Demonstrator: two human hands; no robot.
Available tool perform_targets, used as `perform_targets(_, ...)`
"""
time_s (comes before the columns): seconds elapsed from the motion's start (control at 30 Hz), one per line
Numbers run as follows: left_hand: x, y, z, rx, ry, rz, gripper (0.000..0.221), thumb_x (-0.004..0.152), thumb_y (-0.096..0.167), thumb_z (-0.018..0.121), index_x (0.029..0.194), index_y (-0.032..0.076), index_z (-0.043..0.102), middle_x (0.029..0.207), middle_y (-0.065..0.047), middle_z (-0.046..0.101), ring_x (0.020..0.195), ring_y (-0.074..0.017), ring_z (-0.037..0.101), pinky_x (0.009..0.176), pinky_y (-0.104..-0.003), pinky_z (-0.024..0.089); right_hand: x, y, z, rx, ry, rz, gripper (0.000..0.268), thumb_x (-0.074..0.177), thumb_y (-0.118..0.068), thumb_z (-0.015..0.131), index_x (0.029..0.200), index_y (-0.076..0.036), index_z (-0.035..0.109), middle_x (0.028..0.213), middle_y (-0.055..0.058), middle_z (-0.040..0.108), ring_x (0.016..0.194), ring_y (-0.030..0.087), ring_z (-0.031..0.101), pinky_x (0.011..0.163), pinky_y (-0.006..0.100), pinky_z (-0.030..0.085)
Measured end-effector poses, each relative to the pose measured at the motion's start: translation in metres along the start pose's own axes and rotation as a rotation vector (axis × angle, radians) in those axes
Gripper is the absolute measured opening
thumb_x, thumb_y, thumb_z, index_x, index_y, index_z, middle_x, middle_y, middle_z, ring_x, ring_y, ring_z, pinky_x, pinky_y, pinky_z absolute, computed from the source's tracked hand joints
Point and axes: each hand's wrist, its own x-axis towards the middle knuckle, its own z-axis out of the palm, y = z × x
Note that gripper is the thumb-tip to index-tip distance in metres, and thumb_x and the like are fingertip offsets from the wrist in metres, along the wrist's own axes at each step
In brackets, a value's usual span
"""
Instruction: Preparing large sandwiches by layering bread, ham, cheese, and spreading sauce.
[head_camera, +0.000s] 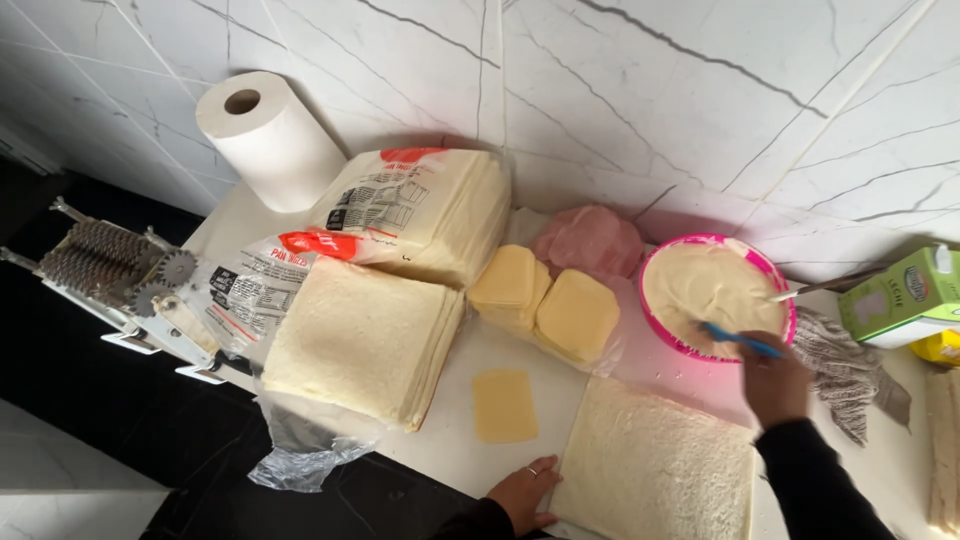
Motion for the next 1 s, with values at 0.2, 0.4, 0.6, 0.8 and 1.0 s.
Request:
perform_targets(0.2, 0.000, 0.008, -0.005, 0.039, 0.084, 0.055, 0.063, 0.084, 0.023, 0.084, 0.138, 0.005, 0.057, 0.160, -0.023, 0.044, 0.139, -0.0415, 0.049, 0.112, -0.046, 0.045, -0.103, 0.033, -0.021, 0.157, 0.169, -0.221, 0.006, 0.105, -0.009, 0.072, 0.110, -0.007, 0.070, 0.099, 0.008, 0.073, 0.088, 0.021, 0.071, 0.081, 0.028, 0.055)
perform_targets(0.4, 0.000, 0.017, -0.015, 0.054, 0.009, 0.057, 0.061, 0.086, 0.023, 0.081, 0.139, 0.005, 0.057, 0.160, -0.025, 0.044, 0.138, -0.0429, 0.050, 0.109, -0.047, 0.046, -0.204, 0.025, 0.041, 0.374, -0.406, -0.385, 0.020, 0.086, -0.005, 0.073, 0.104, -0.013, 0.072, 0.109, 0.008, 0.078, 0.097, 0.023, 0.075, 0.084, 0.035, 0.060)
perform_targets(0.6, 0.000, 0.019, -0.019, 0.070, -0.020, 0.037, 0.059, 0.087, 0.023, 0.079, 0.138, 0.003, 0.056, 0.158, -0.027, 0.042, 0.137, -0.0441, 0.048, 0.108, -0.049, 0.045, -0.199, -0.012, 0.042, 0.314, -0.545, -0.566, 0.020, 0.087, -0.009, 0.073, 0.106, -0.014, 0.071, 0.108, 0.007, 0.078, 0.096, 0.025, 0.077, 0.082, 0.034, 0.063)
perform_targets(0.8, -0.002, 0.014, -0.015, 0.065, 0.028, 0.079, 0.054, 0.090, 0.023, 0.078, 0.132, -0.001, 0.054, 0.158, -0.027, 0.042, 0.140, -0.0446, 0.047, 0.110, -0.048, 0.043, -0.220, -0.037, 0.041, 0.013, -0.541, -0.631, 0.027, 0.087, -0.006, 0.069, 0.114, -0.007, 0.069, 0.110, 0.015, 0.072, 0.097, 0.033, 0.070, 0.082, 0.041, 0.060)
perform_targets(1.0, -0.001, 0.018, -0.016, 0.011, -0.050, -0.042, 0.057, 0.089, 0.025, 0.080, 0.128, -0.003, 0.048, 0.161, -0.028, 0.035, 0.130, -0.0450, 0.051, 0.107, -0.048, 0.044, -0.263, -0.005, 0.035, 0.196, -0.617, 0.224, 0.023, 0.087, -0.018, 0.078, 0.109, -0.011, 0.078, 0.095, 0.009, 0.078, 0.079, 0.024, 0.075, 0.066, 0.039, 0.065)
